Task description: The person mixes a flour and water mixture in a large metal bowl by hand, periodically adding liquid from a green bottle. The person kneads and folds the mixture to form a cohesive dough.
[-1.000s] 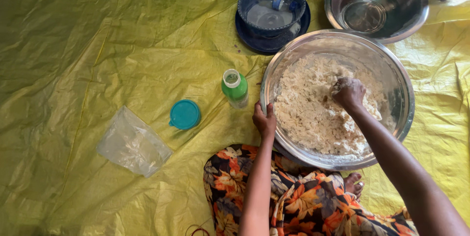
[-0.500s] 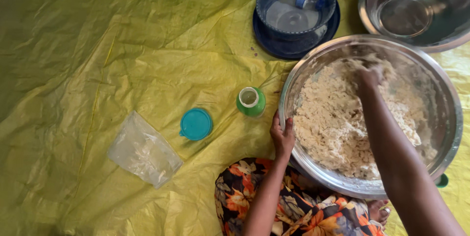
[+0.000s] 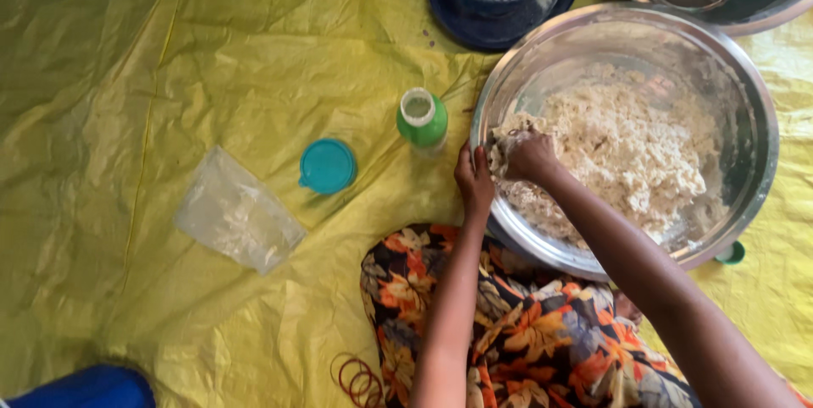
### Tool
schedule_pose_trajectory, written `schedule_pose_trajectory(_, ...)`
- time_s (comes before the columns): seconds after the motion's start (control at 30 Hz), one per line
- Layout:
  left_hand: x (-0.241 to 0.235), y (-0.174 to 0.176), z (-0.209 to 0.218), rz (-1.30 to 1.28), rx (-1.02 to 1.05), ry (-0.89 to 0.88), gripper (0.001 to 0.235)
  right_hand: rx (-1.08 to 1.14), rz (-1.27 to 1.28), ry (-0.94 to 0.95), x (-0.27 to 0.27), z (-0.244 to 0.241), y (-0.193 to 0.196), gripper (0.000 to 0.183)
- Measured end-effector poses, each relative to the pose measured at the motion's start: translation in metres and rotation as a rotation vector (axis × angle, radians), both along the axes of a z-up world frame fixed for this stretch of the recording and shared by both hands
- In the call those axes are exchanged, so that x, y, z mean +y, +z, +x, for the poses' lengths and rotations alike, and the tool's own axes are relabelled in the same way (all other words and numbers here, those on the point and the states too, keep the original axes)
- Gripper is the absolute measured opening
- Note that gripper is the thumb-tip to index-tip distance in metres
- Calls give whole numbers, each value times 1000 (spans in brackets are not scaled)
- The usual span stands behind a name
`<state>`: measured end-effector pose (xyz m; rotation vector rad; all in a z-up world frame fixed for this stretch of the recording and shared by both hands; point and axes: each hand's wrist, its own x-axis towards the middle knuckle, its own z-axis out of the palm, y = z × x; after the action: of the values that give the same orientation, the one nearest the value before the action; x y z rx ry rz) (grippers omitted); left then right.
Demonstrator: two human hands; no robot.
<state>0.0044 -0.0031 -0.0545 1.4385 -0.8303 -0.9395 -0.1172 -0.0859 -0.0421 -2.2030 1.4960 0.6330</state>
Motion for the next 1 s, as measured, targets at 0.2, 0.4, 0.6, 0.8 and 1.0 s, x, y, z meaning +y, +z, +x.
schedule_pose_trajectory(0.2,-3,28,3,-61,-478,54,35,32,-144,187,91,-14,9,24)
schedule_pose_trajectory(0.4,-1,56,-5,56,-327,15,39,-189,-196,-32,129,-100,-39,30)
schedule_pose_trajectory(0.6,9,63,-2,69,-269,-51,45,-137,-171,-37,77,-64,-53,30)
schedule_pose_trajectory(0.8,9,57,-5,135,-248,-55,47,-438,-53,-474,26,-45,-4,32)
schedule_pose_trajectory(1.0,6,57,-11,292,-245,21,37,-140,-175,-286,-19,-43,11,40)
